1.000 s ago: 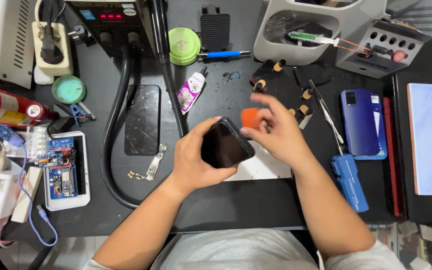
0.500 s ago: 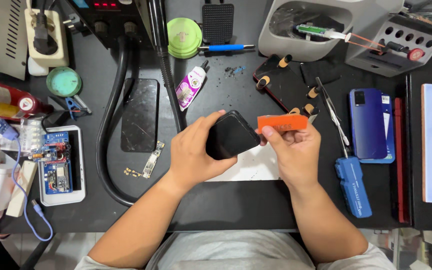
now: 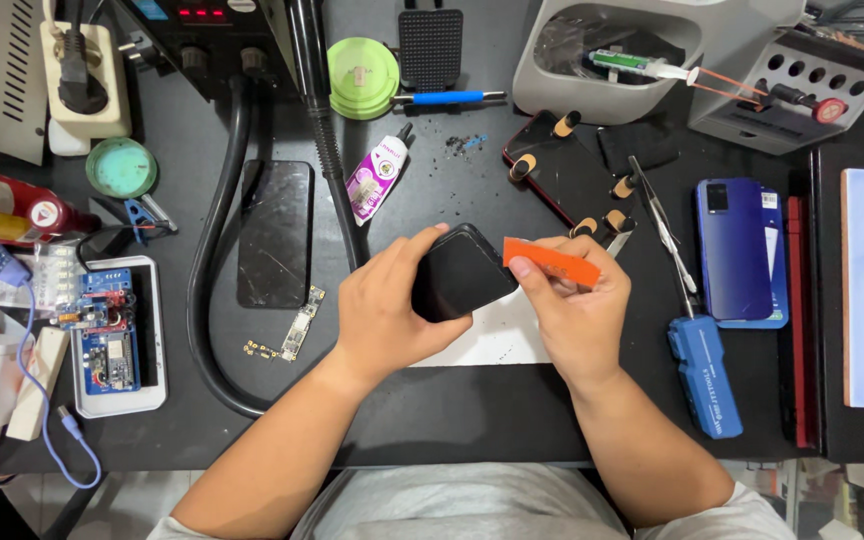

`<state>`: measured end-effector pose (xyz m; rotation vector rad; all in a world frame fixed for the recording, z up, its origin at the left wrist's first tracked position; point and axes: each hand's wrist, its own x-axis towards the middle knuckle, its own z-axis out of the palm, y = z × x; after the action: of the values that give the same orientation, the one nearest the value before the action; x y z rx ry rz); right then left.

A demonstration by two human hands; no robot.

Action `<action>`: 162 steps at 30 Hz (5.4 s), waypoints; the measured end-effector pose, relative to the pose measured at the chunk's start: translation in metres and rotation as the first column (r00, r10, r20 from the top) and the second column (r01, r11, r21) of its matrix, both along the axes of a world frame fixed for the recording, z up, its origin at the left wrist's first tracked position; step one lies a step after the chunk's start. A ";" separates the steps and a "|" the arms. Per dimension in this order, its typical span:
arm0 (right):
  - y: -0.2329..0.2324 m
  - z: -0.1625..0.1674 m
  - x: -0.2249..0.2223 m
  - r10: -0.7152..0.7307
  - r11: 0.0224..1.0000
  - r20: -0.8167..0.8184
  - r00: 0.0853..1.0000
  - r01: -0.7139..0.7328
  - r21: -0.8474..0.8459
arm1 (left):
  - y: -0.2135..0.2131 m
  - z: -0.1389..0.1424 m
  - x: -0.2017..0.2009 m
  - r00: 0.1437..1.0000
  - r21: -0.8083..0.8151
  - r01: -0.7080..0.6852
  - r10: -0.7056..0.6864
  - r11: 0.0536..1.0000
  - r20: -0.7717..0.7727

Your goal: The person uses an orange plastic pry tool to separate the screen from the smartphone body. They work along the edges, then use a metal spudger to release internal clips. The screen is lifted and set aside, exposing the battery and internal components.

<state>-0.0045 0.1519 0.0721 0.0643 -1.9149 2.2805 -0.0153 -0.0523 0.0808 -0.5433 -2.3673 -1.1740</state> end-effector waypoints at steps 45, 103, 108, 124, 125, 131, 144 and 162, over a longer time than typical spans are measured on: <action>-0.018 -0.014 0.001 -0.019 0.943 -0.349 0.937 0.132 0.305 | -0.005 -0.015 0.010 0.998 -0.235 -0.041 0.030 0.971 -0.050; 0.015 -0.009 -0.063 0.455 0.602 0.366 0.811 -0.584 0.545 | -0.018 -0.020 -0.003 0.895 -0.361 0.342 -0.184 0.867 0.406; 0.017 -0.008 -0.075 0.508 0.545 0.427 0.748 -0.663 0.513 | -0.016 -0.019 -0.004 0.891 -0.362 0.350 -0.188 0.864 0.414; 0.004 0.035 -0.084 0.627 0.219 0.397 0.670 -0.640 0.736 | -0.021 -0.016 -0.006 0.910 -0.314 0.309 -0.182 0.898 0.373; 0.003 0.034 -0.083 0.641 0.216 0.383 0.665 -0.634 0.742 | -0.022 -0.016 -0.005 0.907 -0.320 0.311 -0.180 0.895 0.380; 0.006 0.029 -0.090 0.566 0.192 0.603 0.562 -0.801 0.567 | -0.018 -0.020 0.004 0.937 -0.338 0.296 -0.203 0.893 0.286; 0.026 0.012 -0.038 0.577 0.633 0.467 0.669 -0.729 0.261 | -0.023 -0.015 0.021 0.944 -0.411 0.297 -0.329 0.862 -0.008; 0.040 -0.007 0.025 0.671 0.624 0.483 0.563 -0.780 0.043 | -0.030 -0.004 0.027 0.817 -0.371 0.343 -0.469 0.863 -0.336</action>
<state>0.0202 0.1922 0.0651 0.5549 -2.8417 2.6651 0.0117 -0.0824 0.0771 -1.3278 -2.1029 -0.7508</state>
